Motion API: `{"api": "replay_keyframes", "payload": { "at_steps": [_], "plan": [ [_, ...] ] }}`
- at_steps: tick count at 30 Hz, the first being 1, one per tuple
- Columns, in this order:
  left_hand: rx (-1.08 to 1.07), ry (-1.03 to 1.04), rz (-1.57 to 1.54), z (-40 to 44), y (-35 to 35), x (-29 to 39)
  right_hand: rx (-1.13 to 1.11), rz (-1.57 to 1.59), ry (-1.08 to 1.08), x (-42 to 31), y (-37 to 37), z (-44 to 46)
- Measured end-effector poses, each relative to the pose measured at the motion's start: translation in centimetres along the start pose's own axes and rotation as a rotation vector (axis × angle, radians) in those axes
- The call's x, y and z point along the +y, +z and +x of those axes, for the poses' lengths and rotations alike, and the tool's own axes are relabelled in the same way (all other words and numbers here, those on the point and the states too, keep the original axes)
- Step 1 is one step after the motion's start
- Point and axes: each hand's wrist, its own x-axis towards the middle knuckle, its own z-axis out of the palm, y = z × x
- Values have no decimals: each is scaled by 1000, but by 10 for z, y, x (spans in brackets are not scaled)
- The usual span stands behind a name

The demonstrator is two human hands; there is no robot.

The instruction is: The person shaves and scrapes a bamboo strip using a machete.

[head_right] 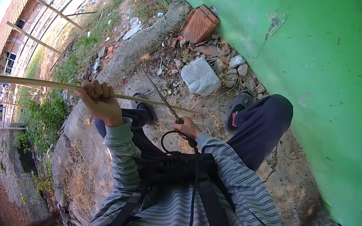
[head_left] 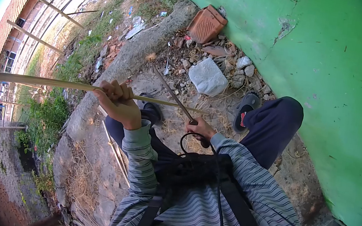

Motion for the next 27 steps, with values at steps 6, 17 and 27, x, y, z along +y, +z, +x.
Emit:
{"api": "replay_keyframes", "payload": {
  "at_steps": [6, 17, 27],
  "plan": [
    [-39, -33, -38, -4, -7, 3, 82, -99, -168, 7, 4, 2],
    [-105, -29, -83, -3, -18, 2, 90, -2, -259, 27, 10, 22],
    [-68, -31, -43, -4, -20, 3, 126, -156, -302, -1, 14, 13]
  ]
}}
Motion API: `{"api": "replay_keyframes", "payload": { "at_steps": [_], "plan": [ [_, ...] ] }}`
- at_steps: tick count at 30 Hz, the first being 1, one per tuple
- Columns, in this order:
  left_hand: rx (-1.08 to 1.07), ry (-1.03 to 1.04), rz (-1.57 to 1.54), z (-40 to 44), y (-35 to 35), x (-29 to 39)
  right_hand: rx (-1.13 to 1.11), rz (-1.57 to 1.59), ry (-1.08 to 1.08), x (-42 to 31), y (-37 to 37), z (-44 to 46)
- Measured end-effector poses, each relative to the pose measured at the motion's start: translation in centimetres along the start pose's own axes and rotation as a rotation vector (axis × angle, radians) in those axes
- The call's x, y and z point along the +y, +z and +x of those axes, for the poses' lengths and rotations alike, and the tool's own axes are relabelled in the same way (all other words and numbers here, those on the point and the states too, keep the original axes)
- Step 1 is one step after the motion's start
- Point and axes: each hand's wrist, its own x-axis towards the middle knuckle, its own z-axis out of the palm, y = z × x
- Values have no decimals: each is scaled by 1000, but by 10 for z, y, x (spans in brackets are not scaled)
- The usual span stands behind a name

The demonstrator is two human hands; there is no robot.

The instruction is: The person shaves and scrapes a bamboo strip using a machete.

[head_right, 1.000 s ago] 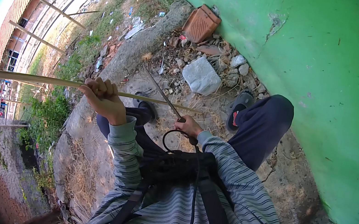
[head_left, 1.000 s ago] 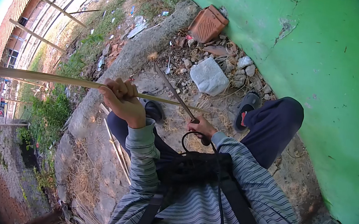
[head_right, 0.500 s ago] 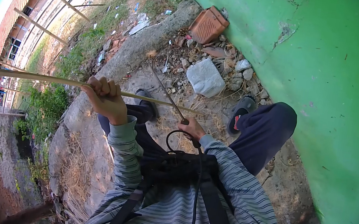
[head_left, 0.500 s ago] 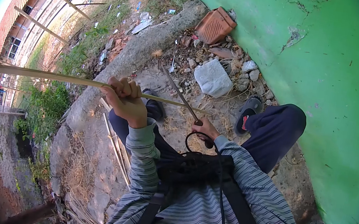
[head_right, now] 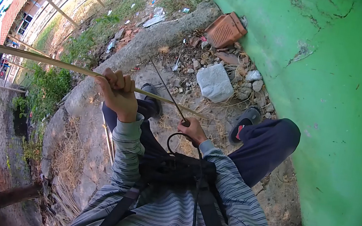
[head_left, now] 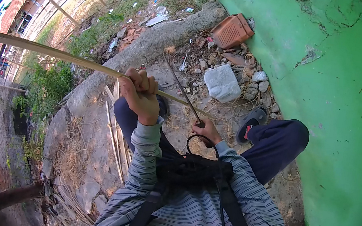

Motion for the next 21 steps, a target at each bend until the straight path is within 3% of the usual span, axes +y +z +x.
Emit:
{"api": "replay_keyframes", "payload": {
  "at_steps": [5, 7, 8, 11, 12, 17, 19, 21],
  "plan": [
    [-49, -6, -6, -6, 14, -4, -10, 50, -80, -1, -6, -1],
    [-64, 1, 9, -6, 14, -3, 62, -16, 99, 3, -10, -7],
    [-77, -4, 33, -4, 14, -3, -14, 75, 259, 5, -14, -7],
    [-95, -5, 38, -5, 14, -3, -33, 96, 292, -14, -12, -8],
    [-88, -19, 44, -9, 13, -1, 54, 39, 105, -9, -6, -6],
    [-115, -44, -3, -10, 16, 0, 86, 28, 101, 22, -10, -1],
    [-120, -47, -6, -12, 15, 1, 99, -84, 364, 27, -18, -1],
    [-119, -44, -6, -11, 13, 0, 87, -12, 357, 26, -17, -2]
  ]
}}
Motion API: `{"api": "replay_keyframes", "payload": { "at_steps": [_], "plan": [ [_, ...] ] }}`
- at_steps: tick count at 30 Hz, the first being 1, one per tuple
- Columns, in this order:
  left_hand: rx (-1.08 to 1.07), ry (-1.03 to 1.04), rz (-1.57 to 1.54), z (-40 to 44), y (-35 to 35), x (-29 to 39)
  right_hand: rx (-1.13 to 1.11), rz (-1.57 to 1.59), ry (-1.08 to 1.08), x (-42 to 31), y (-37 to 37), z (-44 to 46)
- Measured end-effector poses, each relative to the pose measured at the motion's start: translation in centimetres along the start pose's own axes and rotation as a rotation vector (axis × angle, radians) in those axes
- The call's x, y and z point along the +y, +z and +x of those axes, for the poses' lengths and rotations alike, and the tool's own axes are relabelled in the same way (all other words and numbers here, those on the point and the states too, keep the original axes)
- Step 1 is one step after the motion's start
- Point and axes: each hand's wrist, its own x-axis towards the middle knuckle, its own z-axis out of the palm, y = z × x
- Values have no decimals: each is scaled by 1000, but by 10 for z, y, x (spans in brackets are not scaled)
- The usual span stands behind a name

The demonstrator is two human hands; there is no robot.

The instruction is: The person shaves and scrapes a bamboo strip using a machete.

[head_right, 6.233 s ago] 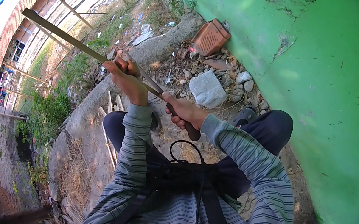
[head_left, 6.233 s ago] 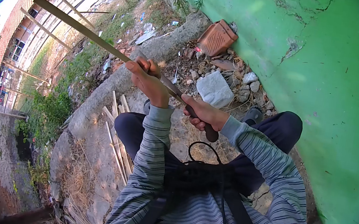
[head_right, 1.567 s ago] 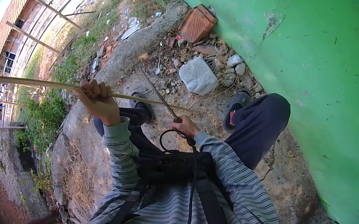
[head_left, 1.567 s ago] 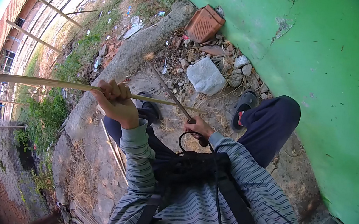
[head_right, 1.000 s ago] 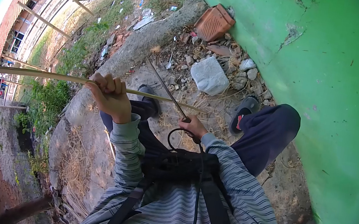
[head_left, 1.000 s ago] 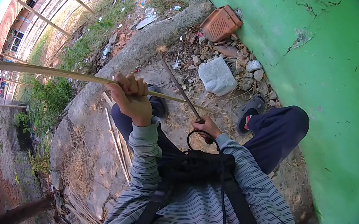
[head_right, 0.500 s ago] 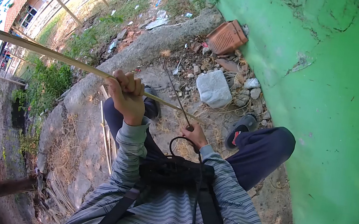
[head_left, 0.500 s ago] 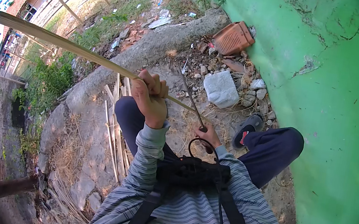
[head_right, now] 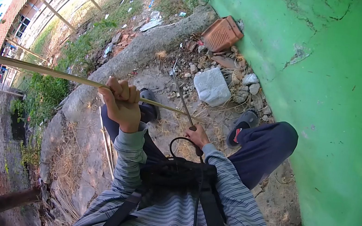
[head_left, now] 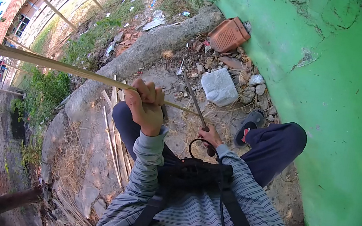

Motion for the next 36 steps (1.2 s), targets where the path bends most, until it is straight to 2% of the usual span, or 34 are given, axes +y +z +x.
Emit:
{"api": "replay_keyframes", "payload": {
  "at_steps": [2, 4, 7, 11, 14, 18, 20, 21, 24, 26, 27, 30, 31, 32, 34, 36],
  "plan": [
    [-16, -19, -25, -5, -1, 1, -38, 57, 12, -5, 3, -7],
    [-12, -26, -28, -9, 1, 2, -37, 78, -128, -4, 4, -7],
    [-31, -20, -41, -9, 2, 3, -22, 49, -11, 10, 0, 5],
    [-12, -6, -48, -6, -5, 5, 23, 19, -42, 22, 1, 16],
    [-15, -9, -78, -6, -10, 9, -48, 27, 1, 11, 2, 4],
    [-17, -17, -66, -11, -4, 11, 62, -42, -42, 34, 3, 13],
    [-26, -7, -81, -11, -3, 11, 54, -115, 184, 35, -10, 16],
    [-33, -8, -84, -13, -2, 11, 59, -111, 181, 33, -11, 13],
    [-48, -5, -93, -13, -1, 7, 98, -87, 146, 32, -9, 16],
    [-30, -10, -109, -16, 1, 6, 32, 56, -146, 51, 2, 28],
    [-20, -19, -105, -19, 4, 7, 42, 134, -143, 48, 6, 22],
    [-58, -29, -81, -19, 14, 9, 82, -9, -67, 68, -5, 38],
    [-84, -41, -94, -20, 14, 9, 71, 46, 68, 71, -10, 39],
    [-107, -53, -106, -22, 13, 9, 72, 44, 65, 75, -15, 38],
    [-177, -19, -49, -27, 9, 6, 147, 76, 243, 83, -20, 39],
    [-239, 22, 6, -22, 9, 7, 162, 42, 194, 82, -15, 46]
  ]
}}
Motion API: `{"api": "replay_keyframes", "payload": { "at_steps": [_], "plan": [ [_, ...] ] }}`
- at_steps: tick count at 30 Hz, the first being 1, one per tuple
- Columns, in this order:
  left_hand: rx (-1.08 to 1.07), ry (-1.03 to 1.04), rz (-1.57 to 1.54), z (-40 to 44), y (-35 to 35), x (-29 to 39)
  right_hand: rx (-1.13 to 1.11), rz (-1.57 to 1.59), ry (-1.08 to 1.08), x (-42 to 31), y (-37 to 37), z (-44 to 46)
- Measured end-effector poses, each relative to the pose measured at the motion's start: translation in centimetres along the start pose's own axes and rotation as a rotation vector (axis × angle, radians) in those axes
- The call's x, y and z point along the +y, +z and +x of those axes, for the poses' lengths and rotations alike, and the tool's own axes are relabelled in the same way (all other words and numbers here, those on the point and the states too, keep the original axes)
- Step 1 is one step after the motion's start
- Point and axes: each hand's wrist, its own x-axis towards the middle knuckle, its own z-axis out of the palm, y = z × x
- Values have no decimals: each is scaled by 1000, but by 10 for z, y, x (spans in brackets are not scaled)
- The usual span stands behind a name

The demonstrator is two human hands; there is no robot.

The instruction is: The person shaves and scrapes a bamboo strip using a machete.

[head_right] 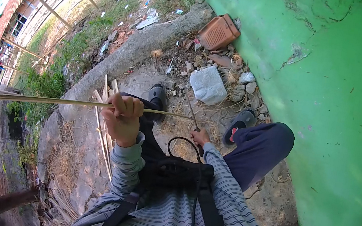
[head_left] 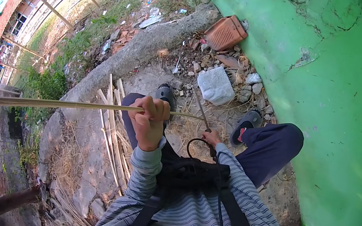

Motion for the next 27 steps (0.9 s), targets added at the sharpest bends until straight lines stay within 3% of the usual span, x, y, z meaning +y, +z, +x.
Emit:
{"api": "replay_keyframes", "payload": {
  "at_steps": [4, 6, 7, 9, 11, 12, 14, 16, 18, 21, 26, 27],
  "plan": [
    [136, -142, 72, 7, 3, 11, -119, 66, -93, -24, 5, -18],
    [58, -153, 11, 6, -6, 13, -163, 111, -244, -30, 13, -27],
    [64, -157, 7, 4, -14, 13, -157, 166, -230, -32, 14, -34],
    [-158, -128, -53, 2, -24, 13, -168, 189, -198, -33, 11, -38],
    [-114, -122, -43, -1, -21, 17, -179, 223, -166, -28, 10, -39],
    [-76, -107, -30, 1, -17, 20, -104, 98, -149, -25, 8, -36],
    [-74, -120, 38, 3, -13, 29, -28, -22, -134, -21, 6, -32],
    [56, -248, 350, 6, -2, 39, -39, 45, -92, -19, 7, -31],
    [2, -301, 368, 3, 0, 47, -35, 65, -110, -21, 4, -33],
    [147, -332, 233, -6, 6, 38, -21, 73, -125, -24, 4, -32],
    [206, -368, 561, -13, 33, 27, -16, 101, -166, -18, 3, -26],
    [141, -389, 621, -19, 26, 23, 17, 58, -178, -18, 1, -26]
  ]
}}
